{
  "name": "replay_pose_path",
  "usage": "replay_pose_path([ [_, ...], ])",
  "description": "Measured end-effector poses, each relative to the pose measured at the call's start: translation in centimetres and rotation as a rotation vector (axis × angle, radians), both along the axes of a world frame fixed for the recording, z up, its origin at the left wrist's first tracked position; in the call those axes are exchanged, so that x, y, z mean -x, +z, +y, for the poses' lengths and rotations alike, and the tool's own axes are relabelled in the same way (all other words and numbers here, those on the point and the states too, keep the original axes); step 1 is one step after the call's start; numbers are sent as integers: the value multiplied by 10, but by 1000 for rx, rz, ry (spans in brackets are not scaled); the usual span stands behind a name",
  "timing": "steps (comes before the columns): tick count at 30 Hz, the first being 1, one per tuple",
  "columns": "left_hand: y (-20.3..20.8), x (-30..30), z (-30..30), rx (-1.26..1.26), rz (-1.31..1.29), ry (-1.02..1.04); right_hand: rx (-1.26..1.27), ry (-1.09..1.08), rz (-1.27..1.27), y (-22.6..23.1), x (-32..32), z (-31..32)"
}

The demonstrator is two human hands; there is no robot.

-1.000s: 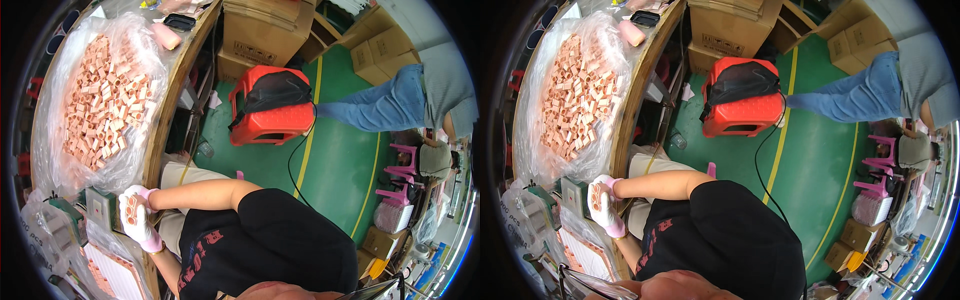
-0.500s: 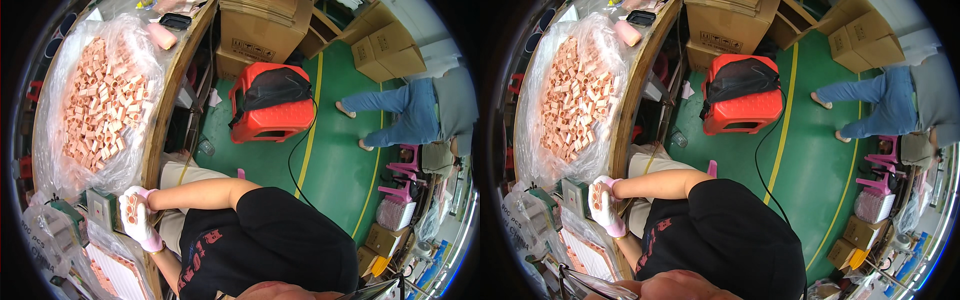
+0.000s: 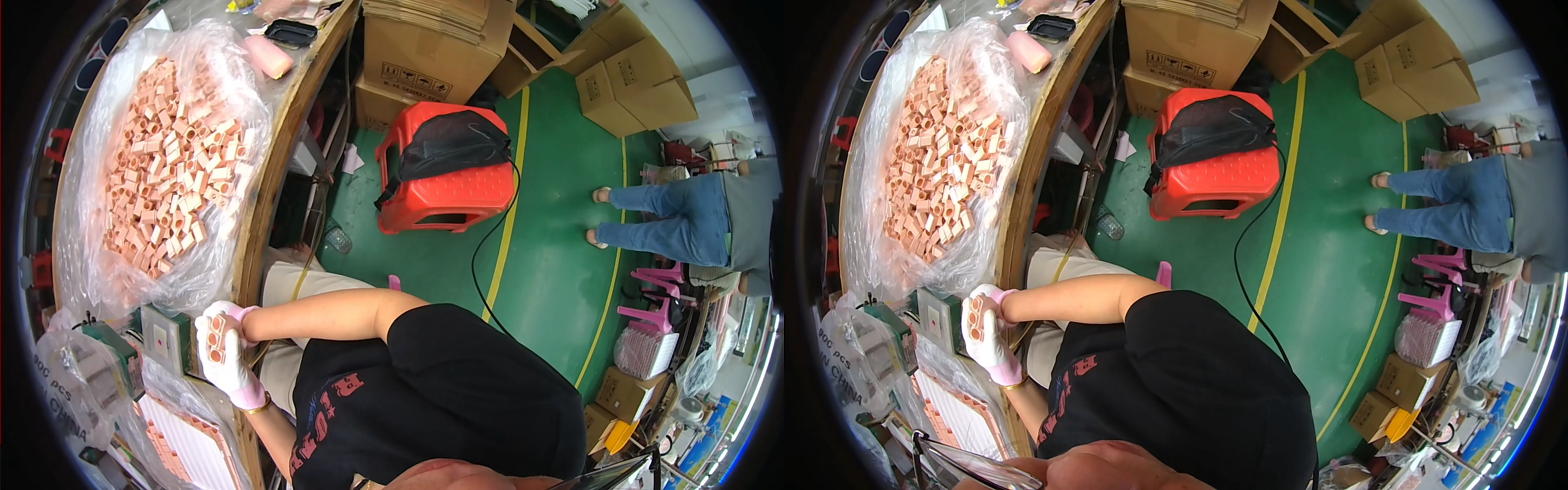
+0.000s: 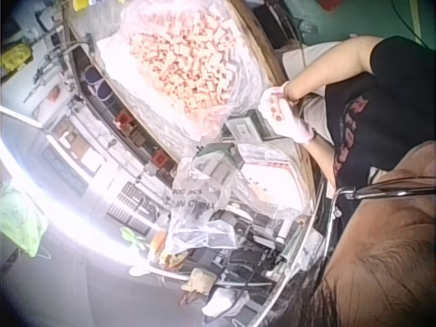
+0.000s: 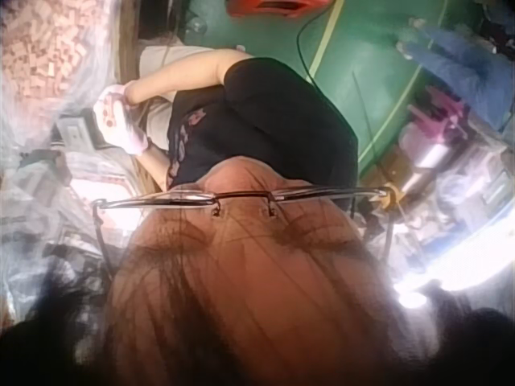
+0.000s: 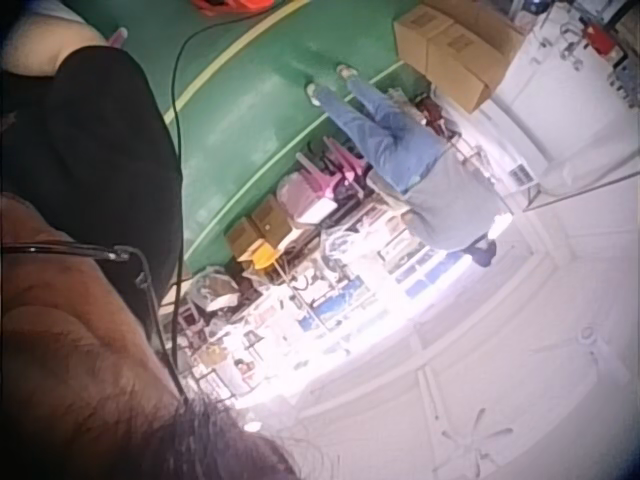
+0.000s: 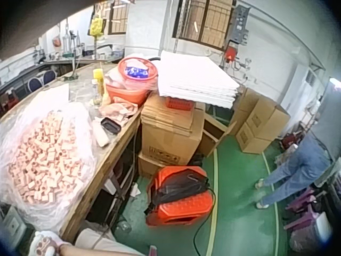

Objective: Inspecting, arranging, and organizing small plastic components into trays and bags at a packing station.

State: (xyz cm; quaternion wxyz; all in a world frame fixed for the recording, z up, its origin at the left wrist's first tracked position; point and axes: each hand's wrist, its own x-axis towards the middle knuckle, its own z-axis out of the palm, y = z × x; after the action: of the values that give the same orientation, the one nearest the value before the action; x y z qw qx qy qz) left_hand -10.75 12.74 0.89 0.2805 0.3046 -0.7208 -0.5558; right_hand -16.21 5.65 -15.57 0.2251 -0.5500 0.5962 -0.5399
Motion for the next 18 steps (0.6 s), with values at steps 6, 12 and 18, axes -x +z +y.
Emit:
replay_pose_path([
  [6, -1, -4, -4, -30, -10, 11, 102, -46, -159, -1, -3, -1],
  [12, -2, -5, -4, -46, -2, 10, 57, -106, 159, 7, 2, 9],
  [18, 1, -1, 4, -46, -18, -7, -65, -54, 114, 6, 4, 14],
])
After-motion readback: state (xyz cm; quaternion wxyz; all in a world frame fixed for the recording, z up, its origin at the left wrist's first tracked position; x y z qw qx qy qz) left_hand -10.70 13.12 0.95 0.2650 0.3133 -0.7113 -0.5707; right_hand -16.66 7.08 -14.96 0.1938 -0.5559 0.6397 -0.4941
